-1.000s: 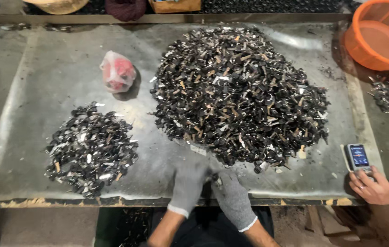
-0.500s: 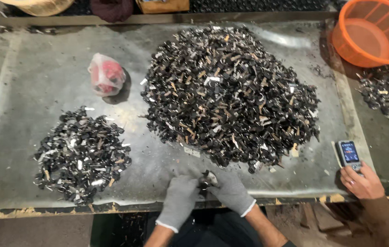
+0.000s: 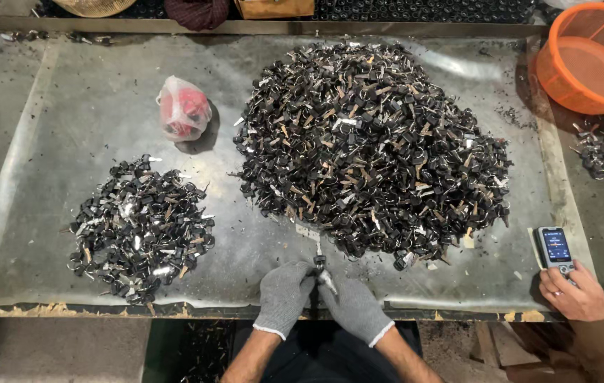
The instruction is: The person, wearing gloves, picks small black metal components one at a time from a large pile on a workbench and places selected pieces into a separate smaller pile beside it, continuously sorting through the heap.
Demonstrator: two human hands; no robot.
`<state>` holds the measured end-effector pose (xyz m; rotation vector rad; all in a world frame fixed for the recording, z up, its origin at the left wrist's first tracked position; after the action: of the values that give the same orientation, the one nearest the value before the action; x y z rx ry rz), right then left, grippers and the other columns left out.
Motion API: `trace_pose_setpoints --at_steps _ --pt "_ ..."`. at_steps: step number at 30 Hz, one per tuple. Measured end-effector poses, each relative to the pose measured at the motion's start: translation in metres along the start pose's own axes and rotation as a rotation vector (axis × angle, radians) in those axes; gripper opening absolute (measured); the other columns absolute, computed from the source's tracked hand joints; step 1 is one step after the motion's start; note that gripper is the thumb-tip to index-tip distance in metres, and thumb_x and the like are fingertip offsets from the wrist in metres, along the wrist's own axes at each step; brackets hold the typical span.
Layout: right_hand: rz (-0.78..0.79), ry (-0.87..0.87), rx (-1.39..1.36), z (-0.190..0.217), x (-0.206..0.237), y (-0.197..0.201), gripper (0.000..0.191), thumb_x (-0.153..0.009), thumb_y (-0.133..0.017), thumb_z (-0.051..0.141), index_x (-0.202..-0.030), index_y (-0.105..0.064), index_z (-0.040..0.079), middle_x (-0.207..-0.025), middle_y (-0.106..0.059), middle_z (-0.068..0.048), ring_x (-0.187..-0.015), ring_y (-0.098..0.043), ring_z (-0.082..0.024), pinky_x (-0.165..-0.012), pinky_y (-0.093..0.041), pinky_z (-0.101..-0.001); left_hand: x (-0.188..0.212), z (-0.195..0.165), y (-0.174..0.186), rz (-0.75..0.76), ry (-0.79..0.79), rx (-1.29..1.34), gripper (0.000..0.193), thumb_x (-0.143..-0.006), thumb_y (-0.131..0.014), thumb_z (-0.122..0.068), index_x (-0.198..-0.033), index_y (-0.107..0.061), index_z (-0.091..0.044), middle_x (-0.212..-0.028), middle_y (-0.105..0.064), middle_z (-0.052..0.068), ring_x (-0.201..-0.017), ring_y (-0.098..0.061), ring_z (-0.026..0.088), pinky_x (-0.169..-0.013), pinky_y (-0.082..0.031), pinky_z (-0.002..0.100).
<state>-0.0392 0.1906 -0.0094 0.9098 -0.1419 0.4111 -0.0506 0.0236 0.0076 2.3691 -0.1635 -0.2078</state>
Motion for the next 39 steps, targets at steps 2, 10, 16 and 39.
trace_pose_setpoints --at_steps 2,10,16,39 --pt "0.042 -0.045 0.075 0.004 -0.005 0.000 0.030 -0.099 -0.057 0.029 -0.111 -0.060 0.001 -0.082 -0.073 -0.022 -0.078 -0.073 -0.041 -0.069 -0.057 -0.0525 -0.001 0.005 -0.005 0.047 -0.016 -0.029 0.016 -0.080 -0.072 -0.013 -0.095 -0.074 -0.009 -0.090 -0.074 0.011 -0.087 -0.071 0.034 -0.076 -0.055 0.046" --pt "0.020 -0.182 0.358 0.028 -0.003 -0.016 0.027 -0.092 -0.055 0.003 -0.118 -0.053 -0.002 -0.086 -0.073 -0.023 -0.081 -0.074 -0.040 -0.068 -0.061 -0.0486 -0.004 0.020 -0.025 0.091 -0.295 -0.287 0.017 -0.084 -0.065 -0.007 -0.100 -0.067 -0.004 -0.089 -0.068 0.017 -0.084 -0.065 0.037 -0.078 -0.052 0.051" --pt "0.166 -0.123 0.298 0.023 -0.003 0.000 0.028 -0.098 -0.052 0.008 -0.123 -0.050 -0.004 -0.084 -0.073 -0.022 -0.081 -0.075 -0.037 -0.070 -0.061 -0.0476 -0.004 0.014 -0.017 0.067 -0.073 -0.143 0.018 -0.084 -0.070 -0.012 -0.100 -0.067 -0.005 -0.087 -0.070 0.017 -0.086 -0.067 0.038 -0.077 -0.052 0.051" --pt "0.098 -0.163 0.169 0.020 -0.007 0.016 0.029 -0.099 -0.055 0.024 -0.118 -0.055 0.003 -0.083 -0.074 -0.021 -0.082 -0.073 -0.041 -0.074 -0.057 -0.0538 0.012 0.016 -0.020 0.001 -0.198 -0.204 0.033 -0.081 -0.066 -0.005 -0.114 -0.066 -0.005 -0.099 -0.067 0.014 -0.096 -0.065 0.035 -0.085 -0.050 0.047"
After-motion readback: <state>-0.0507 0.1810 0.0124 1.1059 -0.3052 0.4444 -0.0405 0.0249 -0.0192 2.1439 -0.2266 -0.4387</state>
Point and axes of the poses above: each hand's wrist, its own x-axis away from the middle knuckle, its own y-axis out of the back of the hand, z = x × y, the point moved 3 cm from there along -x, towards the middle knuckle
